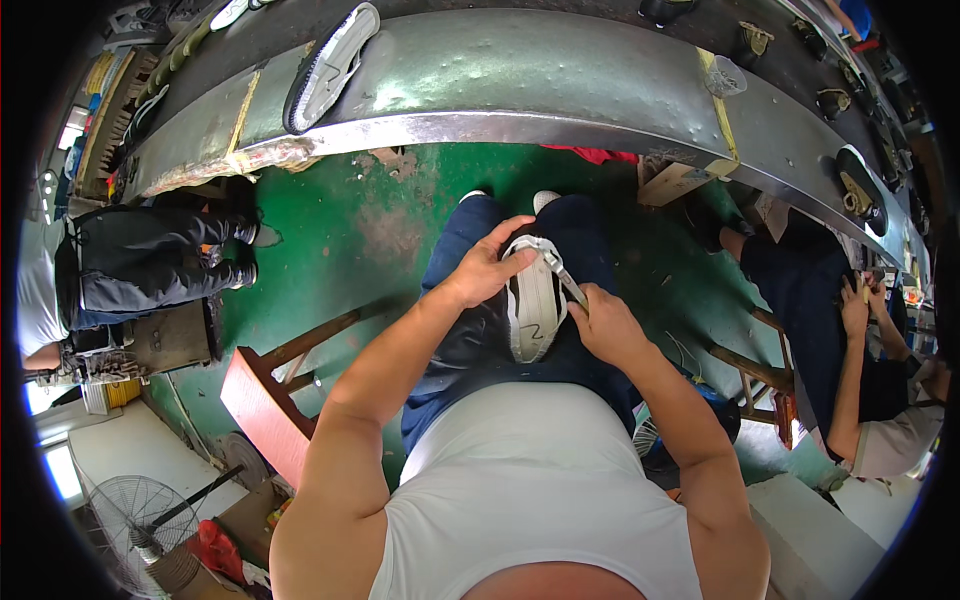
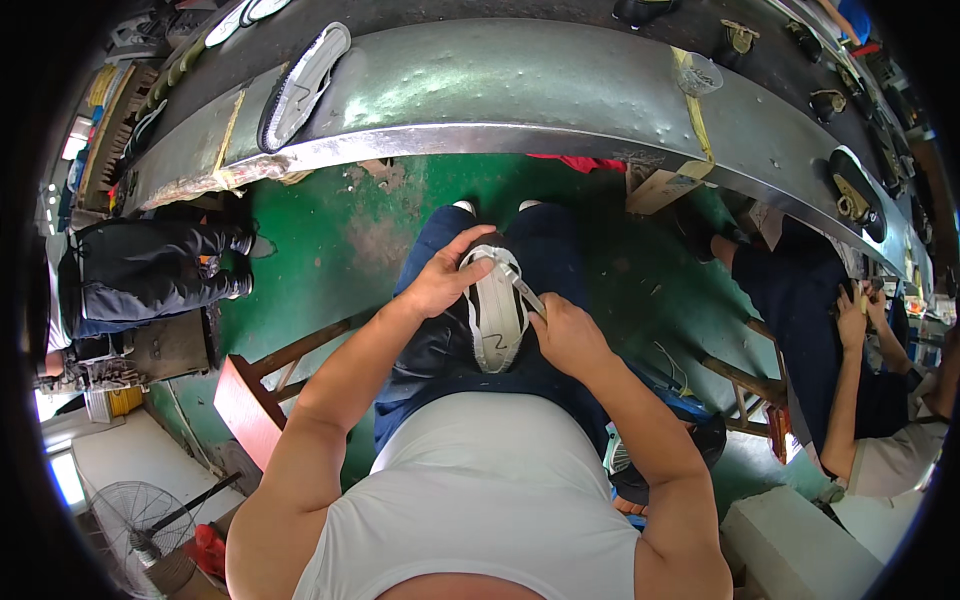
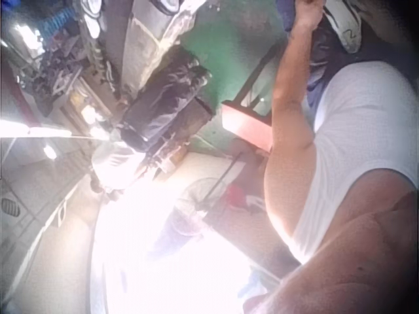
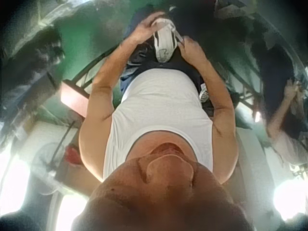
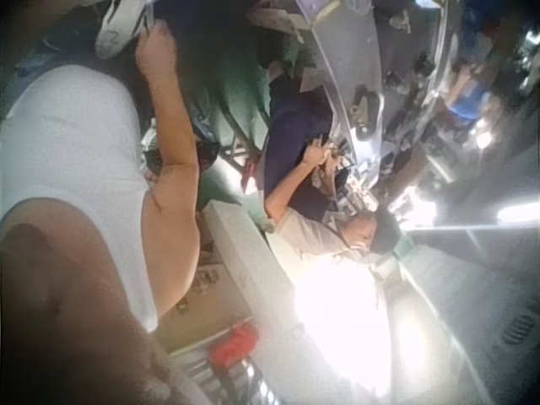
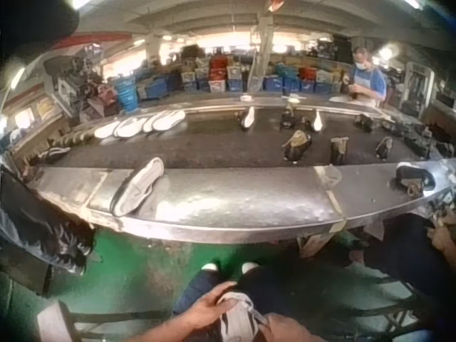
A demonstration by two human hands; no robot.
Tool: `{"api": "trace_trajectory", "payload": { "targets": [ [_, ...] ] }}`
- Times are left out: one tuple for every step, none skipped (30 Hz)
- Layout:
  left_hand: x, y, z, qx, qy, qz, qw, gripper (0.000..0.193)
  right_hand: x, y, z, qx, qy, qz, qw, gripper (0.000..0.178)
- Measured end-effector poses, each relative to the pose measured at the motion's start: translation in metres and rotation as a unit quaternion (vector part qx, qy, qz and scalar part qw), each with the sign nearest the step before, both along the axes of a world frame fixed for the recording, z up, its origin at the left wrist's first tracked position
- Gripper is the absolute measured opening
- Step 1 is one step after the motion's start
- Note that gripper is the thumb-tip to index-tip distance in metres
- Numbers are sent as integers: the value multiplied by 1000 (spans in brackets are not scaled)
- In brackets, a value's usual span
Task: Manually lasting a shoe upper by pulling it over a last with pincers.
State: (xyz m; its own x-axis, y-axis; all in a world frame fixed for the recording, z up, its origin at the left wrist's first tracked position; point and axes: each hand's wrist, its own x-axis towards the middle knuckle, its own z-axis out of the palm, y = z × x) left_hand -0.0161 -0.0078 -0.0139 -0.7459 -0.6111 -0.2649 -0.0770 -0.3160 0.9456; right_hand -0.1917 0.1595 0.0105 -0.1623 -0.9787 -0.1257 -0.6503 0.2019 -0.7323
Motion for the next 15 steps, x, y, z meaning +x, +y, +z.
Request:
{"api": "trace_trajectory", "payload": {
  "targets": [
    [-2, 2, 7, 74, 15, 17, 997, 44, 1, 1, 11, 24, 33, 8, 999, 27],
    [-5, 1, 4, 74, 16, 16, 997, 44, 1, 2, 17, 47, 66, 17, 997, 26],
    [-11, 2, 1, 87, 3, 42, 995, 43, -1, 3, 16, 49, 67, 17, 996, 26],
    [-14, 3, -2, 100, -9, 67, 993, 43, -3, 5, 14, 39, 79, 27, 996, 26],
    [-16, 5, -5, 101, -8, 68, 992, 43, -7, 6, 13, 28, 90, 38, 995, 25],
    [-17, 5, -7, 87, -17, 61, 994, 43, -15, 4, 17, 28, 91, 41, 995, 25],
    [-18, 4, -7, 71, -26, 55, 996, 42, -26, 0, 28, 106, -16, 60, 992, 24],
    [-20, 3, -7, 70, -25, 58, 996, 42, -32, -3, 40, 182, -123, 77, 972, 24],
    [-22, 3, -5, 46, -43, 46, 997, 43, -32, -4, 52, 181, -122, 79, 973, 24],
    [-23, 4, -4, 23, -63, 33, 997, 43, -29, -3, 64, 188, -180, 29, 965, 26],
    [-22, 4, -5, 41, -49, 23, 998, 45, -25, -2, 69, 193, -237, -22, 952, 29],
    [-23, 5, -3, 42, -50, 19, 998, 45, -18, -4, 68, 194, -238, -26, 951, 29],
    [-25, 5, 0, 52, -37, 6, 998, 45, -12, -11, 64, 120, -203, -52, 970, 32],
    [-27, 6, 1, 61, -24, -8, 998, 45, -10, -17, 56, 46, -166, -78, 982, 35],
    [-25, 11, -11, 63, -26, -9, 998, 45, -23, -24, 28, 171, -137, -51, 974, 42]
  ]
}}
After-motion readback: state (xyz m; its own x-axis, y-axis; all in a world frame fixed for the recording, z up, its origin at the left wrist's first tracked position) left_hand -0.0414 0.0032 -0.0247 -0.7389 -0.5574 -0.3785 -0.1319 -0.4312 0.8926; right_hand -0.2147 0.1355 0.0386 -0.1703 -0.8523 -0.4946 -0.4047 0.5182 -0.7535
